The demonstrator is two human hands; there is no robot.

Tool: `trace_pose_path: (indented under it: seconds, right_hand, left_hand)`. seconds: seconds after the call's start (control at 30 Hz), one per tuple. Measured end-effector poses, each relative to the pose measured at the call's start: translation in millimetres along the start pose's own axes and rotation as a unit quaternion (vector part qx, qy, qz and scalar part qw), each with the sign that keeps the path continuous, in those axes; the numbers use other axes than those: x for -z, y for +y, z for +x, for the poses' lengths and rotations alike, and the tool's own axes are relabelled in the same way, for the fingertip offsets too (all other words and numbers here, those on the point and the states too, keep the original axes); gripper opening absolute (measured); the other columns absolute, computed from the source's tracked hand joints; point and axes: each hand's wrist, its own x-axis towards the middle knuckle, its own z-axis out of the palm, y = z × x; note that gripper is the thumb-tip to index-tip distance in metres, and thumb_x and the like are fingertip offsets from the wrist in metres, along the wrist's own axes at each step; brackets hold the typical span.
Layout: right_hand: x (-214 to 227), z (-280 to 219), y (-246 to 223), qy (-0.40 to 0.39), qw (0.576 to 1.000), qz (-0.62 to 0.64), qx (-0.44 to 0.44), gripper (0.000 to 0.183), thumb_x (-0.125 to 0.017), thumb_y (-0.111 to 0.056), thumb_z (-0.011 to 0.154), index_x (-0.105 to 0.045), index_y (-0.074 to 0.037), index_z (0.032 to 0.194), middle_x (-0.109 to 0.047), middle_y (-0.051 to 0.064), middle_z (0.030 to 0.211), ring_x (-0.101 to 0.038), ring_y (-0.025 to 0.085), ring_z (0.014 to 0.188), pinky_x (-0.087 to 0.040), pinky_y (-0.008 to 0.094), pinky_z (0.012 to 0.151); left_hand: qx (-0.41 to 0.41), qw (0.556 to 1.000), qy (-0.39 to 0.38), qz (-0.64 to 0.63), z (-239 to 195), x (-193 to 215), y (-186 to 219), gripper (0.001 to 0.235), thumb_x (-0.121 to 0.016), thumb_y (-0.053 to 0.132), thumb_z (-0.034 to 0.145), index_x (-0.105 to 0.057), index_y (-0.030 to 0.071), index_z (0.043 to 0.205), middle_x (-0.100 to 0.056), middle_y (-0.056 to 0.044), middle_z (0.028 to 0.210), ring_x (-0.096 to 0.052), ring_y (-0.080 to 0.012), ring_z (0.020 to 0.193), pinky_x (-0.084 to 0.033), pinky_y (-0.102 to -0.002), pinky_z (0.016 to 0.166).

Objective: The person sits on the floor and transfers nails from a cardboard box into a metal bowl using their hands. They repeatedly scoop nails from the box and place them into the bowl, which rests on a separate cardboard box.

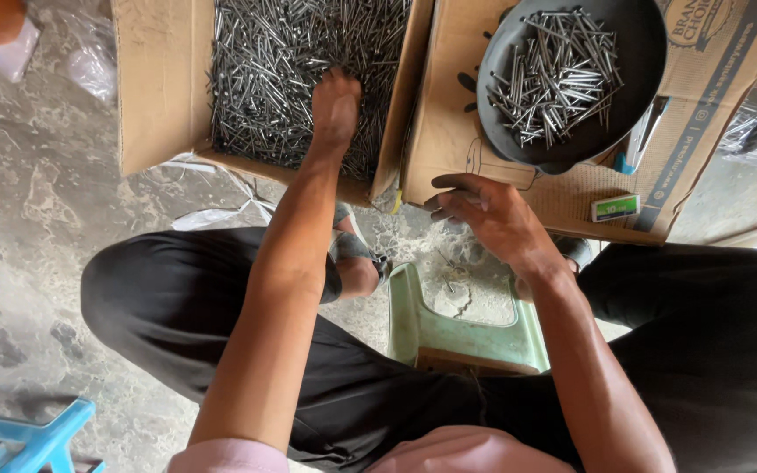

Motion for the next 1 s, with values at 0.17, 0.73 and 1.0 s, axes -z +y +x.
trace_pose_path:
  seconds: [0.17,0.73,1.0]
  right_hand:
    - [2,-12,-6,0.009,1.000,0.006,-0.014,0.039,-0.054,-0.030,0.082,-0.060,-0.013,0.117,-0.071,0.003,0.091,-0.065,0.013,0.086,-0.047,0.025,0.078]
    - [-16,-42,12,0.008,0.987,0.084,0.140,0.032,-0.057,-0.013,0.086,-0.058,0.003,0.114,-0.066,0.019,0.091,-0.065,0.020,0.085,-0.053,0.030,0.082]
    - [-21,-19,38,0.118,0.966,-0.033,0.230,0.035,-0.060,-0.018,0.086,-0.055,-0.003,0.118,-0.061,0.020,0.107,-0.062,0.025,0.096,-0.053,0.037,0.082]
  left_hand:
    - [-0.164,0.986,0.037,0.000,14,-7,-53,0.030,-0.038,0.005,0.077,-0.034,0.018,0.051,-0.033,0.007,0.044,-0.022,-0.0055,0.036,-0.016,-0.020,0.031]
    - [-0.062,0.982,0.057,0.169,-24,27,-44,0.017,-0.059,0.023,0.086,-0.061,0.014,0.072,-0.062,-0.004,0.069,-0.065,-0.0278,0.070,-0.055,-0.042,0.056]
    - [-0.075,0.961,-0.250,0.096,-137,85,117,0.021,-0.065,0.023,0.080,-0.067,0.004,0.089,-0.065,-0.015,0.074,-0.066,-0.0208,0.066,-0.053,-0.034,0.065]
